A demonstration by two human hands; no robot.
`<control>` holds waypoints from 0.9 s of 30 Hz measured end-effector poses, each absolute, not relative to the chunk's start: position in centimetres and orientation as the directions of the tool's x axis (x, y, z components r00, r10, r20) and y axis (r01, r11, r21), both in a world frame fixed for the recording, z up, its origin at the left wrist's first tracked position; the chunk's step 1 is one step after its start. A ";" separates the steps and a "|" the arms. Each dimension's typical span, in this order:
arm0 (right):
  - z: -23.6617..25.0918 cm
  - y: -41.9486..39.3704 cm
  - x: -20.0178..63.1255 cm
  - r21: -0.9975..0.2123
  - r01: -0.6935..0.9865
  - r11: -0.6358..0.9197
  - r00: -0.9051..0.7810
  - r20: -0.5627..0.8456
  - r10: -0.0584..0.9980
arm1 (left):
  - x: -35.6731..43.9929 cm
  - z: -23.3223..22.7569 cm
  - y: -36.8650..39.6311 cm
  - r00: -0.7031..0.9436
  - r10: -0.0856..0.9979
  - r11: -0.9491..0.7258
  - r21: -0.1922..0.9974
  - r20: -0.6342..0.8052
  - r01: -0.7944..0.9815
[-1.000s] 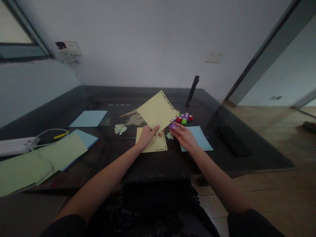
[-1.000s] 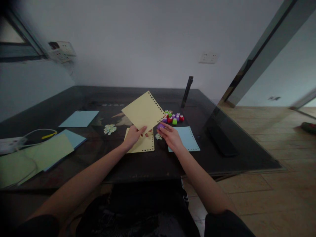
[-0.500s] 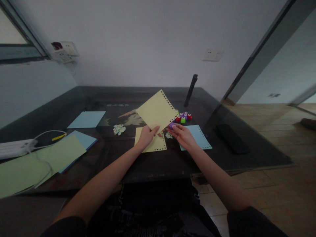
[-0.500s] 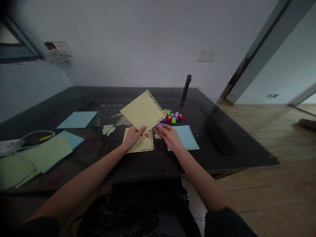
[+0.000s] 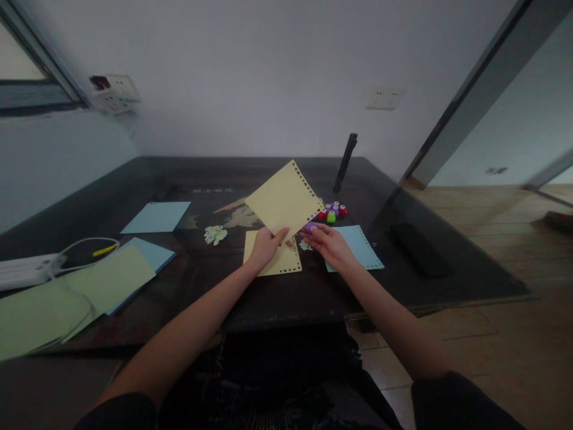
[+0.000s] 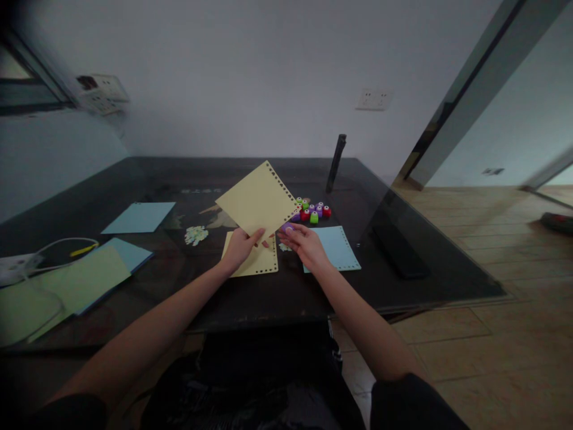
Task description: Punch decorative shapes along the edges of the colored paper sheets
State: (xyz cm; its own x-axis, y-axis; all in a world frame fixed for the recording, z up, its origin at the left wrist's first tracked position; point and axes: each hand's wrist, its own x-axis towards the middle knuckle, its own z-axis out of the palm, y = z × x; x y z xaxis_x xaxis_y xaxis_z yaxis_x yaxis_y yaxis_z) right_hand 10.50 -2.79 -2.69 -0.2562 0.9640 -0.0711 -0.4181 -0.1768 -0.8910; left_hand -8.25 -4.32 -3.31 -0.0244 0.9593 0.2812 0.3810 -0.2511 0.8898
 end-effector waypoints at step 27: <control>-2.3 -3.1 10.5 -0.930 -0.337 -0.145 -0.200 -0.080 0.977 | -8.1 -2.7 -4.8 -0.019 0.961 -0.242 0.877 0.274 0.414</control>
